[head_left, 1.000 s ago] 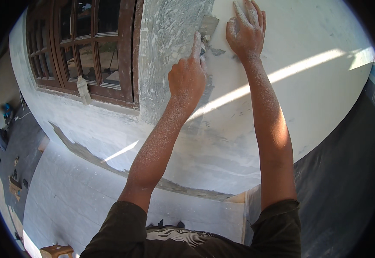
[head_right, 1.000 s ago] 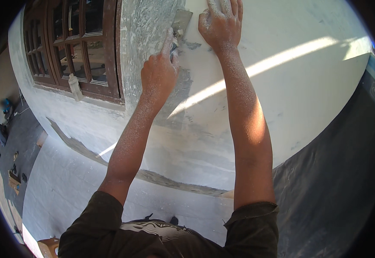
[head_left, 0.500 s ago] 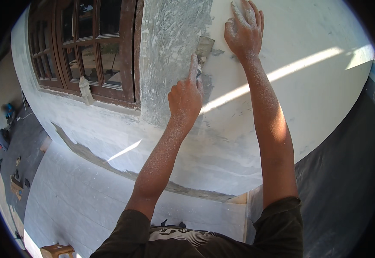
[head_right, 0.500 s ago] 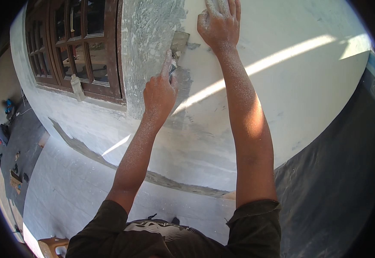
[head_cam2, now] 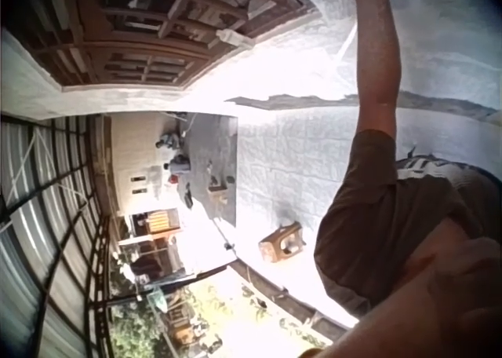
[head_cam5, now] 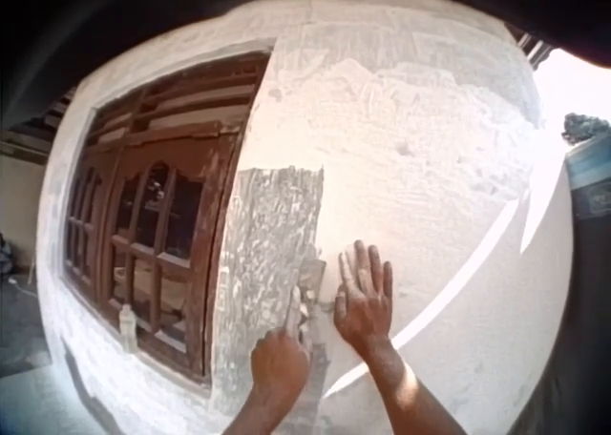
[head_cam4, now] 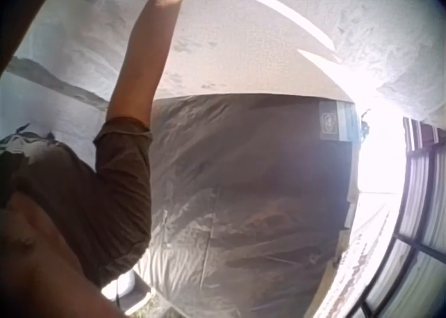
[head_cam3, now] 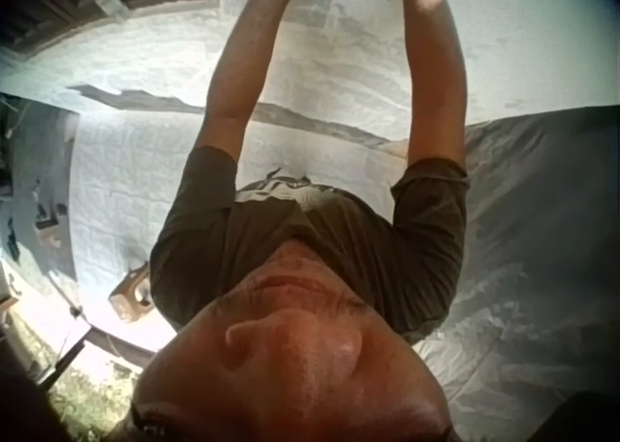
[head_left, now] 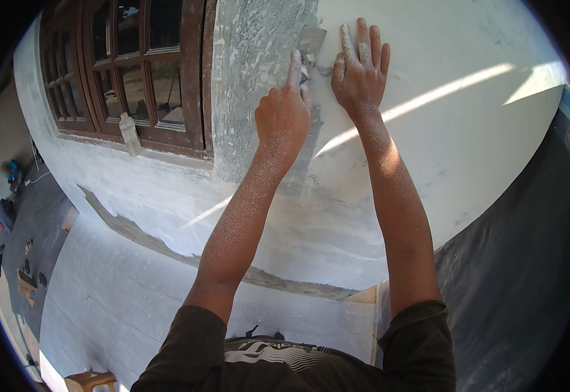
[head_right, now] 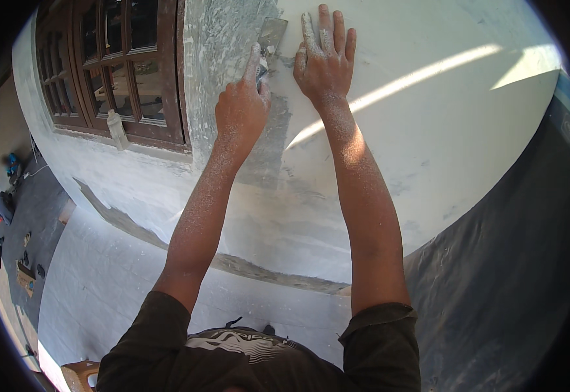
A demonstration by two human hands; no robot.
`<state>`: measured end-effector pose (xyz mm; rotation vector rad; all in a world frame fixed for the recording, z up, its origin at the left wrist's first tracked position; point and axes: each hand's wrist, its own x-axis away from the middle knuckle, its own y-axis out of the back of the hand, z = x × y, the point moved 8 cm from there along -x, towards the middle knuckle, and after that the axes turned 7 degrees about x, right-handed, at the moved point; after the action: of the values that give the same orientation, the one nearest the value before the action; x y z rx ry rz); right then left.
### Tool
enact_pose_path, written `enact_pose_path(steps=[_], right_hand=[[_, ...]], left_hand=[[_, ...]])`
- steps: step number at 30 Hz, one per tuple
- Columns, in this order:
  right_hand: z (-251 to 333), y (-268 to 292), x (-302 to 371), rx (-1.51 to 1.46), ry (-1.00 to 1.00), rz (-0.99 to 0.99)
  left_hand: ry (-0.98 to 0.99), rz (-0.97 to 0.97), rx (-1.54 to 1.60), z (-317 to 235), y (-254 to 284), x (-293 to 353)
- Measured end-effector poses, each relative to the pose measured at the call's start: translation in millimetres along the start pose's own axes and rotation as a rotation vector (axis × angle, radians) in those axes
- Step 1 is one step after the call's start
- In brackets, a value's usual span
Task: Applying and smoothing wall putty on an exterior wall using a putty knife.
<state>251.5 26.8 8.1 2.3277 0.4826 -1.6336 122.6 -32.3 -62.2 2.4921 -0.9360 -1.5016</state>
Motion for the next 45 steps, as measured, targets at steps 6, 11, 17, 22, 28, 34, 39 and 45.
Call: enact_pose_path(steps=[6, 11, 17, 22, 28, 34, 39, 45], right_hand=[[3.8, -4.9, 21.8, 0.139, -0.032, 0.097], [4.6, -1.4, 20.1, 0.122, -0.041, 0.125], [4.0, -6.5, 26.8, 0.075, -0.071, 0.12], [2.9, -6.0, 27.5, 0.143, -0.084, 0.125], [6.1, -7.4, 25.5, 0.117, -0.096, 0.11], [1.6, -4.0, 28.3, 0.14, -0.093, 0.111], [3.4, -5.3, 27.8, 0.145, -0.086, 0.104], [4.8, -3.6, 27.3, 0.147, -0.085, 0.104]], left_hand=[[0.047, 0.092, 0.0, 6.5, -12.1, 14.7], [0.039, 0.099, 0.021, 7.7, -13.1, 13.4], [-0.012, 0.052, -0.019, 0.3, -5.4, 2.1], [0.093, 0.213, -0.043, 18.8, -24.5, 30.8], [-0.077, -0.034, -0.006, 0.5, 2.2, -8.0], [0.089, 0.212, 0.005, 23.9, -27.4, 34.4], [-0.021, 0.026, 0.016, 6.3, -3.2, -2.1], [0.116, 0.161, 0.038, 29.1, -19.0, 35.5]])
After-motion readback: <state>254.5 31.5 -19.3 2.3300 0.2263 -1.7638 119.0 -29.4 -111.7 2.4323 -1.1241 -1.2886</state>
